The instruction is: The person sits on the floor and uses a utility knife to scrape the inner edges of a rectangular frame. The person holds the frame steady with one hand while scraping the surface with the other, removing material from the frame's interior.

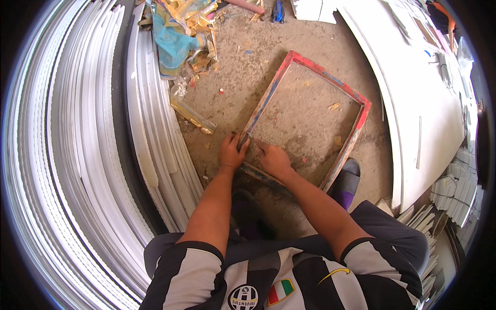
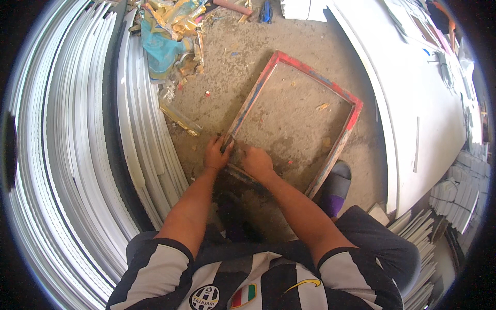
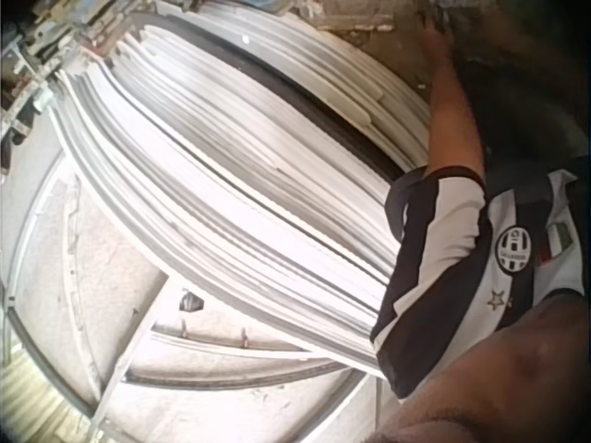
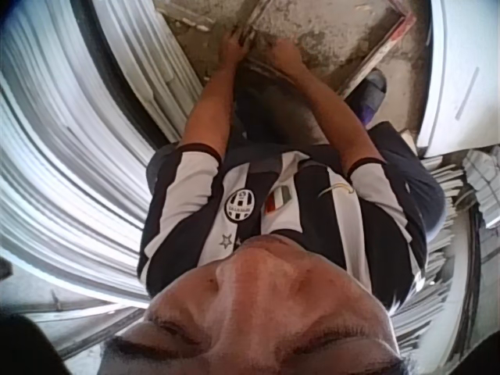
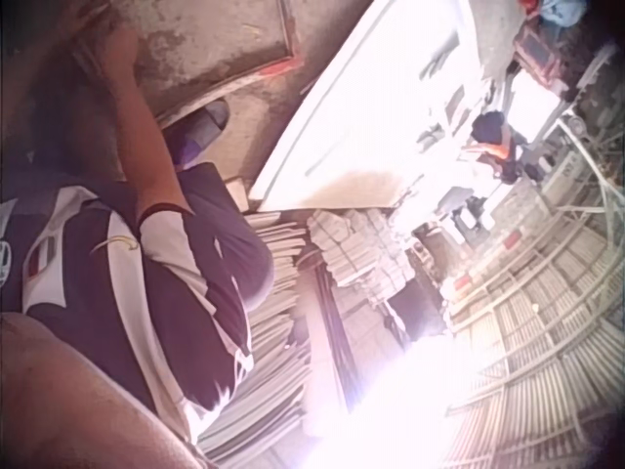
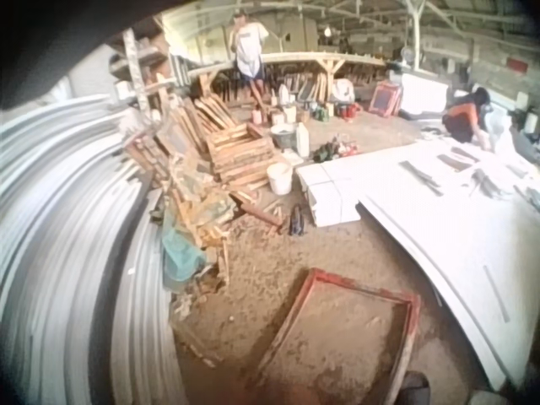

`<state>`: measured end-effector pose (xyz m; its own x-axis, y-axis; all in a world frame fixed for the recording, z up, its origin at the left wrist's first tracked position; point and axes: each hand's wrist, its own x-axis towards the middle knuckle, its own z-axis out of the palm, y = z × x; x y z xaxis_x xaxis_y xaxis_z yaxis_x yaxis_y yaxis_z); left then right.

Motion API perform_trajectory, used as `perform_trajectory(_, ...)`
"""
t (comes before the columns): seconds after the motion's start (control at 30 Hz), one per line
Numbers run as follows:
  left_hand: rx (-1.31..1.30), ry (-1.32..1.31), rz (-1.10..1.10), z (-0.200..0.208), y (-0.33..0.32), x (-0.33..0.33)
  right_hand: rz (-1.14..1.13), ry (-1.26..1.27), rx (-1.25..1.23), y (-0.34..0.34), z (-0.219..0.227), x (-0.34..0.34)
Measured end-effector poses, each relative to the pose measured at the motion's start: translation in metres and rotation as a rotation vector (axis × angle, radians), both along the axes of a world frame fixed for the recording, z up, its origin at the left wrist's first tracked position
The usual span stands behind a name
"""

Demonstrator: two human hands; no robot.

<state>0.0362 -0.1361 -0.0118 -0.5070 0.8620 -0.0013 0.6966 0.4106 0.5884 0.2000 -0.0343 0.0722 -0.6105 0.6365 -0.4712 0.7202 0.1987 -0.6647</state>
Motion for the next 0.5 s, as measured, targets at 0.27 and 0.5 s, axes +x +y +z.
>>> perform_trajectory(0.27,-0.081,0.050,0.066,0.005,-0.004,0.002,0.083,-0.101,0.072,-0.003,0.008,-0.016)
perform_trajectory(0.5,-0.185,0.163,0.137,-0.004,-0.001,0.016,0.087,-0.206,0.057,-0.006,0.016,-0.022)
